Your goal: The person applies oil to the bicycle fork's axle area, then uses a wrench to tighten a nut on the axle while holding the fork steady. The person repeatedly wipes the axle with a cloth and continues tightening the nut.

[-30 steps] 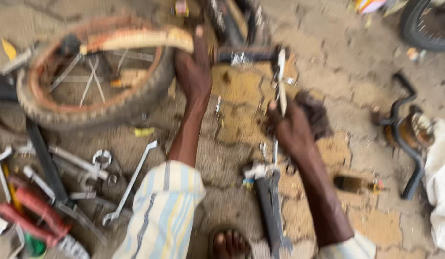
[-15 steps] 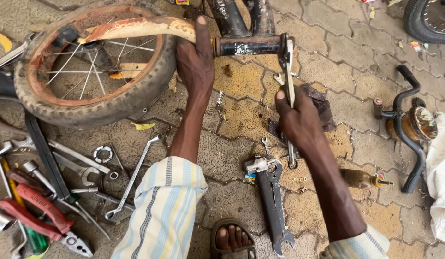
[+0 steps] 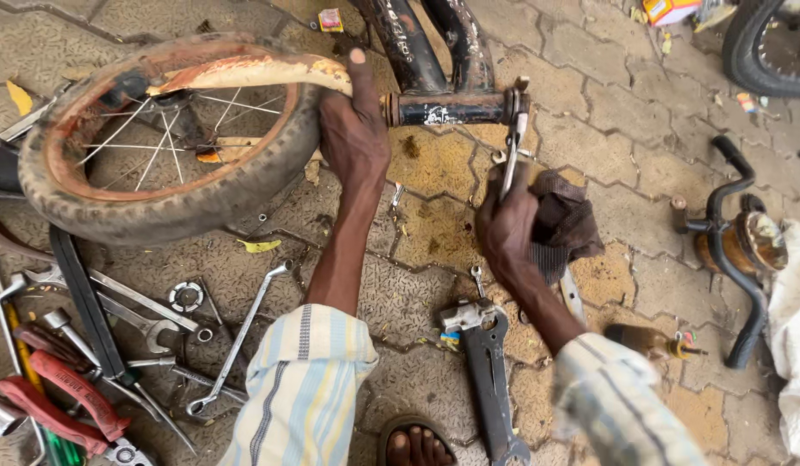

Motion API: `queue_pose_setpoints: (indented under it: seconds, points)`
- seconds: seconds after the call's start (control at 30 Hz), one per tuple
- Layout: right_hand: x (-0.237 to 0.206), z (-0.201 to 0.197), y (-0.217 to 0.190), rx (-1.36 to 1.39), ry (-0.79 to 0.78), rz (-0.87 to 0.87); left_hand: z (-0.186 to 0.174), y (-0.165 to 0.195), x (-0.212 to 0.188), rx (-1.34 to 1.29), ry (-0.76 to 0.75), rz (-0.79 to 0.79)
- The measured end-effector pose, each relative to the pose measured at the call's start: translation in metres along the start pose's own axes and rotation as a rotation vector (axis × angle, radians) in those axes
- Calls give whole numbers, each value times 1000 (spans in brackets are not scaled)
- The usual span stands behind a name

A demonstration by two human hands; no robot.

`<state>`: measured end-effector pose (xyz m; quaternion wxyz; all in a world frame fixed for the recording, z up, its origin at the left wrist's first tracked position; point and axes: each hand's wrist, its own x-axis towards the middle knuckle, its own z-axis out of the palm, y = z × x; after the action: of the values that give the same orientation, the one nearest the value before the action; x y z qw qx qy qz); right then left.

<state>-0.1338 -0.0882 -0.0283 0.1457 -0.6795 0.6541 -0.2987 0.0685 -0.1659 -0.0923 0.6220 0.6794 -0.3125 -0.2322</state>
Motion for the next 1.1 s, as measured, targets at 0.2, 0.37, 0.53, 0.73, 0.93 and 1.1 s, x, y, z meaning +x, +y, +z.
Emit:
queue_pose_setpoints:
  seconds: [0.2, 0.37, 0.53, 0.73, 0.93, 1.1]
  points:
    - [-44, -12, 11, 491, -170, 420, 3, -1, -2, 20, -2, 21]
    - [-84, -54, 18, 511, -379, 828, -1, 0, -4, -225, -64, 77]
    - [-114, -86, -2, 550, -394, 847, -17, 8, -7, -225, -44, 290]
    - [-118, -119, -45, 55, -297, 528, -38, 21, -7, -168, -260, 20]
    - [-42, -146, -83, 81, -427, 473, -48, 27, -14, -570, -327, 160]
    - [-19, -143, -140, -31, -513, 662, -56, 45, -6, -253, -340, -119]
